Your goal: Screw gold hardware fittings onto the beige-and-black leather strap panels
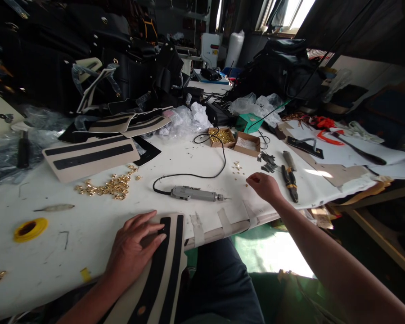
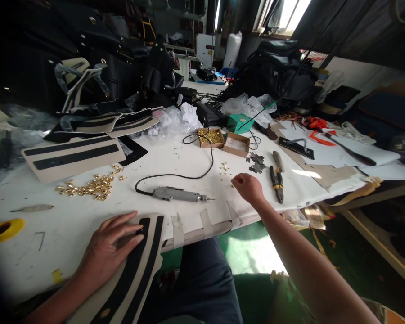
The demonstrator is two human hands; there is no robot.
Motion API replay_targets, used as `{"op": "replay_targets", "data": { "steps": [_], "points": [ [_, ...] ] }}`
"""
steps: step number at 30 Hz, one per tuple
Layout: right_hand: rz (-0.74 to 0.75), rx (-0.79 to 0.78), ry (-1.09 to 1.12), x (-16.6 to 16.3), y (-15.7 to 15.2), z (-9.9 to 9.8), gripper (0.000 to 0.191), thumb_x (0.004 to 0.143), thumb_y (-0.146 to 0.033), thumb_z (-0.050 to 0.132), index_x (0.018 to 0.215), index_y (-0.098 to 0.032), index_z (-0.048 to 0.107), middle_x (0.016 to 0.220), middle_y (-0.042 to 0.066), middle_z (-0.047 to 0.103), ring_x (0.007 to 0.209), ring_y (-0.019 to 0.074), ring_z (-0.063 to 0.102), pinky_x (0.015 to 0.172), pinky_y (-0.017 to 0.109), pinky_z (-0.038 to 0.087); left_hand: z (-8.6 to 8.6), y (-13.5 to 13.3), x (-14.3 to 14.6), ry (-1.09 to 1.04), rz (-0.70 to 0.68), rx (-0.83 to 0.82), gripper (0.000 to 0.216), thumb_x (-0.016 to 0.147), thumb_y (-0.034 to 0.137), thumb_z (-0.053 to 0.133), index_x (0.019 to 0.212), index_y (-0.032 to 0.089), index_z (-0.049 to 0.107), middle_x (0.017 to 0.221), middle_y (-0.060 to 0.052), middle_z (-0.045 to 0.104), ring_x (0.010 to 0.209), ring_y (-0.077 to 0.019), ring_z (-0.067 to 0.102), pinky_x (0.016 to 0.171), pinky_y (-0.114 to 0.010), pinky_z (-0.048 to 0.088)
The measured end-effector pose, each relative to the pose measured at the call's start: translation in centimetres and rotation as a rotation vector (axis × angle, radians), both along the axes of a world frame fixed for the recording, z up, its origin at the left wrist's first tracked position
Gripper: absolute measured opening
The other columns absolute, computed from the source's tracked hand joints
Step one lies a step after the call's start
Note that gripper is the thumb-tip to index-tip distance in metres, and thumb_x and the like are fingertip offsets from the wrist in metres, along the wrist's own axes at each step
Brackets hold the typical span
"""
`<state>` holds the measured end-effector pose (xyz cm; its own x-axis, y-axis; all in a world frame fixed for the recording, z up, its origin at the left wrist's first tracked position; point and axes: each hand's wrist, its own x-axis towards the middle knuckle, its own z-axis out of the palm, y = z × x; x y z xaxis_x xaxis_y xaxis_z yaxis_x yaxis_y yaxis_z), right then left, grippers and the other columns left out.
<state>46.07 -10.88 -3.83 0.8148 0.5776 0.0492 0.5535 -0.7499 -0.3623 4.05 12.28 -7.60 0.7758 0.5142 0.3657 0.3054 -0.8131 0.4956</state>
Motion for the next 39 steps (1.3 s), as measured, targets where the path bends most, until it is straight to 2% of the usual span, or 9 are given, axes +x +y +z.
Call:
{"op": "replay_targets", "data": {
  "steps": [4,10,18,22,26,30,35,39],
  "points": [
    [-0.076,0.030,0.028,-1.9,-2.7,-1.5,0.022,0.092,-0.042,0.064,0.091,-0.026,0.080,0.095,0.002,0.081,0.085,0.0204,0.071,0.069,0.029,0.042,-0.1,0.1,0.0,-0.004,-0.011,0.009,0.024,0.095,0.051,0.069,0.105,0.033,0.081,0.140,-0.004,0.071,0.129,-0.0327,0.063,0.108,-0.052,0.053],
    [-0.135,0.065,0.012,-2.6,-1.6,-2.7,0.026,0.091,-0.049,0.066,0.088,-0.026,0.079,0.097,0.002,0.079,0.086,0.0217,0.068,0.068,0.030,0.038,-0.6,0.4,-0.1,0.001,-0.026,0.038,0.024,0.096,0.050,0.069,0.108,0.033,0.081,0.140,-0.004,0.071,0.128,-0.0328,0.063,0.107,-0.052,0.053],
    [-0.086,0.106,0.007,-2.7,-1.6,-3.1,0.017,0.089,-0.035,0.065,0.087,-0.025,0.078,0.095,0.002,0.078,0.083,0.0195,0.066,0.070,0.030,0.037,-0.7,0.7,-0.2,-0.018,-0.049,0.069,0.027,0.097,0.053,0.068,0.107,0.032,0.080,0.138,-0.005,0.071,0.125,-0.0332,0.064,0.104,-0.054,0.055],
    [-0.046,0.115,0.062,-2.6,-2.3,-3.0,0.014,0.086,-0.036,0.069,0.085,-0.025,0.078,0.087,0.001,0.077,0.079,0.0184,0.067,0.069,0.029,0.040,-0.7,0.9,-0.2,-0.016,-0.058,0.084,0.029,0.097,0.056,0.066,0.107,0.032,0.080,0.138,-0.005,0.071,0.124,-0.0334,0.065,0.103,-0.054,0.056],
    [-0.062,0.144,0.103,-0.6,-3.3,-2.4,0.020,0.088,-0.040,0.068,0.091,-0.025,0.080,0.085,0.000,0.078,0.078,0.0180,0.069,0.069,0.028,0.044,-0.7,1.0,-0.2,-0.019,-0.060,0.106,0.031,0.097,0.057,0.065,0.107,0.033,0.081,0.137,-0.005,0.072,0.122,-0.0330,0.066,0.101,-0.054,0.057],
    [-0.146,0.146,0.071,3.1,-3.5,-1.7,0.027,0.091,-0.039,0.064,0.100,-0.021,0.081,0.089,0.004,0.079,0.082,0.0210,0.070,0.070,0.029,0.046,-0.6,1.0,-0.1,-0.029,-0.059,0.114,0.032,0.097,0.058,0.064,0.105,0.033,0.081,0.136,-0.004,0.072,0.122,-0.0326,0.066,0.102,-0.052,0.057],
    [-0.183,0.090,0.062,6.9,-1.7,-1.7,0.032,0.094,-0.034,0.064,0.117,-0.020,0.080,0.094,0.007,0.080,0.080,0.0211,0.070,0.072,0.031,0.048,-0.8,1.1,-0.1,-0.013,-0.056,0.119,0.031,0.097,0.058,0.065,0.106,0.033,0.081,0.137,-0.004,0.072,0.123,-0.0326,0.066,0.102,-0.052,0.057],
    [-0.175,0.030,0.066,8.0,-0.2,-2.1,0.028,0.097,-0.040,0.070,0.114,-0.018,0.077,0.106,0.008,0.077,0.090,0.0205,0.069,0.083,0.036,0.054,-0.9,1.1,-0.2,0.012,-0.036,0.110,0.031,0.096,0.057,0.065,0.107,0.033,0.081,0.138,-0.004,0.072,0.125,-0.0337,0.065,0.102,-0.053,0.057]
  ]
}}
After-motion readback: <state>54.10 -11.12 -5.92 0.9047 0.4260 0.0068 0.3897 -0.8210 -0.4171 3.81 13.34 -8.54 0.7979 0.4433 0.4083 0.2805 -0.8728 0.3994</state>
